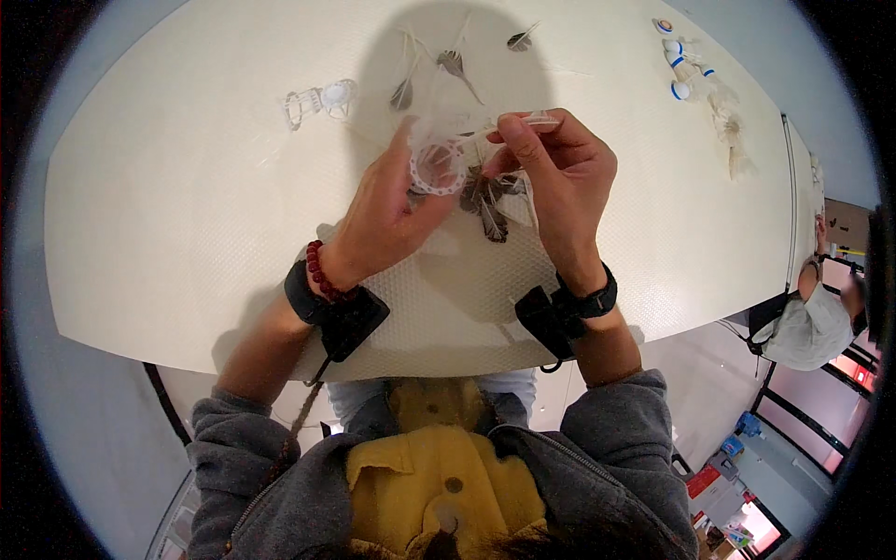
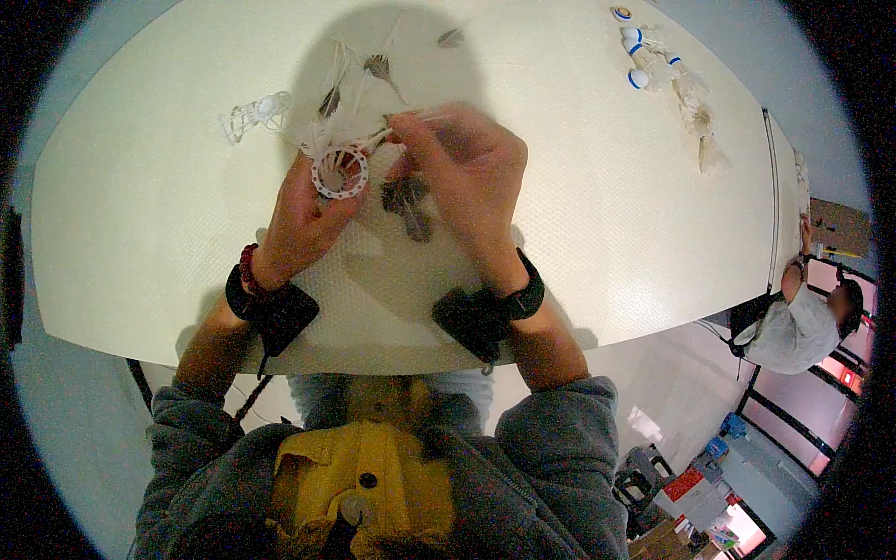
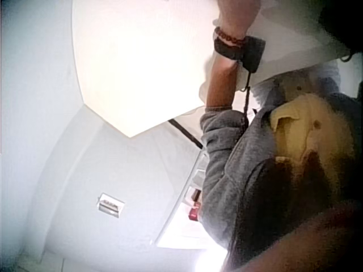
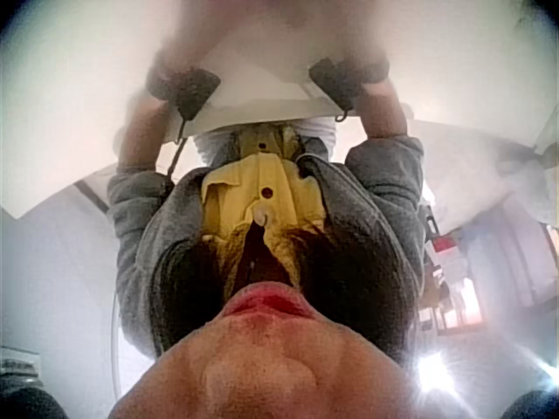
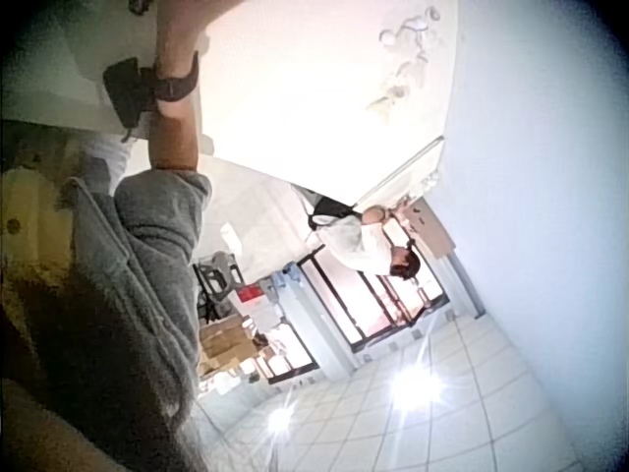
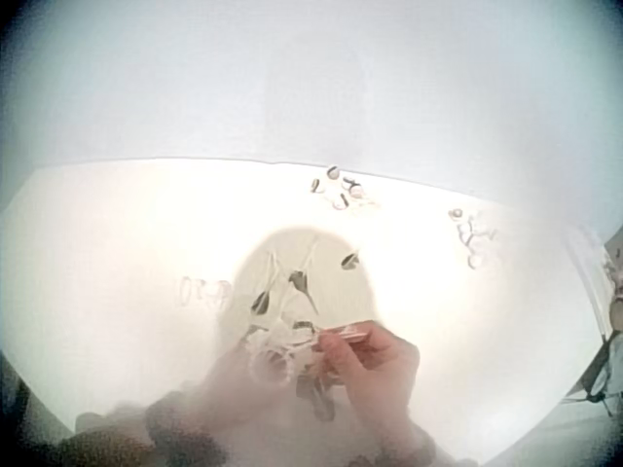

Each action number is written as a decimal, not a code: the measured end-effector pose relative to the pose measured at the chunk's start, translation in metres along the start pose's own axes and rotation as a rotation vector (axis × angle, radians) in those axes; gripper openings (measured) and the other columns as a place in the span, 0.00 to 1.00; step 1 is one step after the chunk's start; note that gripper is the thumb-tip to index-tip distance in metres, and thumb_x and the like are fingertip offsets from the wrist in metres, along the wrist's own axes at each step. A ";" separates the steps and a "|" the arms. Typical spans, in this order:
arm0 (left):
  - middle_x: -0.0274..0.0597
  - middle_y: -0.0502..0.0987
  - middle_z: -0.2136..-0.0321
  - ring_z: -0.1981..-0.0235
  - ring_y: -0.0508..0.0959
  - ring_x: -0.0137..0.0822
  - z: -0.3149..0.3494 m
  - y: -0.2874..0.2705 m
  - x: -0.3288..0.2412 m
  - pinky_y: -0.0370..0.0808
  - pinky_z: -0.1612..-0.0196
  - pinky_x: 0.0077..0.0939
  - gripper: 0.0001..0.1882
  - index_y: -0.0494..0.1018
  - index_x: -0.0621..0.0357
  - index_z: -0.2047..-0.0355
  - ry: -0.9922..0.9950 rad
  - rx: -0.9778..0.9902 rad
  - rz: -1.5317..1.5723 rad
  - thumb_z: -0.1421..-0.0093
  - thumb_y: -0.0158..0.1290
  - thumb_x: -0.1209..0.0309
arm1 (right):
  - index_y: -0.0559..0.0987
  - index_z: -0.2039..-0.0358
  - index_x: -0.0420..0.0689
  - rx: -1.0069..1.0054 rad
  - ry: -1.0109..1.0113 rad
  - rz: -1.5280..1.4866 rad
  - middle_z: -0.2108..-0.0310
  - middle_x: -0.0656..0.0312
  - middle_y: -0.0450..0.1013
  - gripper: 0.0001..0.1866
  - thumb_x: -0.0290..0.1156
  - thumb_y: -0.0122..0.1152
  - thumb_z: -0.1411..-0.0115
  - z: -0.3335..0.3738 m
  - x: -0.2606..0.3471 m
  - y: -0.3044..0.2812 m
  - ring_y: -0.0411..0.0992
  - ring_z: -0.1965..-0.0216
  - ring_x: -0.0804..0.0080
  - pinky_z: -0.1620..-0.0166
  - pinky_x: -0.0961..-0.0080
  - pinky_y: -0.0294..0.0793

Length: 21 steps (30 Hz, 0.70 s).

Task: The person inserts feathers into the holes of a shuttlecock frame by hand.

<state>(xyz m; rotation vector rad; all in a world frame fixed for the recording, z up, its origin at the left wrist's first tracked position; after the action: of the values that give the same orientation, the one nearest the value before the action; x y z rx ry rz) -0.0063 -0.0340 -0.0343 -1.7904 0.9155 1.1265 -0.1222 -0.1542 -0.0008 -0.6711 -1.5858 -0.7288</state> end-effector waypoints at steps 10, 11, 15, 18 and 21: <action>0.55 0.72 0.61 0.62 0.74 0.46 0.000 0.000 0.001 0.70 0.58 0.31 0.33 0.50 0.75 0.46 -0.008 0.003 0.010 0.48 0.52 0.74 | 0.77 0.72 0.35 0.036 0.022 0.004 0.76 0.59 0.75 0.06 0.26 0.60 0.46 -0.001 -0.001 -0.002 0.72 0.80 0.78 0.77 0.84 0.72; 0.55 0.72 0.62 0.62 0.74 0.45 -0.001 -0.001 -0.001 0.70 0.58 0.32 0.33 0.50 0.75 0.46 -0.008 0.011 -0.011 0.48 0.52 0.74 | 0.77 0.72 0.35 0.036 0.022 0.003 0.76 0.59 0.75 0.06 0.26 0.60 0.46 -0.001 -0.002 -0.001 0.72 0.80 0.78 0.77 0.84 0.72; 0.56 0.72 0.62 0.62 0.74 0.46 0.000 -0.002 -0.002 0.71 0.58 0.33 0.32 0.50 0.76 0.46 -0.008 0.020 -0.047 0.47 0.51 0.74 | 0.77 0.72 0.36 0.028 0.014 -0.002 0.76 0.59 0.76 0.06 0.27 0.60 0.45 0.000 -0.003 0.000 0.72 0.80 0.79 0.77 0.84 0.71; 0.56 0.72 0.62 0.62 0.74 0.46 0.000 -0.002 -0.001 0.71 0.59 0.33 0.32 0.50 0.76 0.47 -0.016 0.021 -0.031 0.47 0.51 0.74 | 0.77 0.72 0.37 0.009 -0.008 0.101 0.76 0.60 0.76 0.06 0.27 0.61 0.46 0.001 -0.002 0.001 0.72 0.79 0.80 0.76 0.84 0.71; 0.57 0.71 0.61 0.62 0.74 0.45 0.002 0.000 0.004 0.71 0.58 0.33 0.31 0.51 0.74 0.47 -0.023 0.006 0.020 0.47 0.52 0.74 | 0.77 0.72 0.38 0.012 -0.072 0.218 0.76 0.61 0.76 0.07 0.28 0.62 0.47 0.002 0.001 0.001 0.72 0.78 0.81 0.74 0.83 0.72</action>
<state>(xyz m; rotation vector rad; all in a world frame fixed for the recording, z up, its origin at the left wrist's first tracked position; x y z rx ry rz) -0.0054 -0.0330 -0.0386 -1.7633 0.9239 1.1531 -0.1224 -0.1522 0.0000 -0.8546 -1.5521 -0.5391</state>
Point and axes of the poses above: each hand's wrist, its own z-axis away from the middle knuckle, its own y-axis out of the palm, x = y × z, the point moved 2 cm from there along -z, towards the middle knuckle
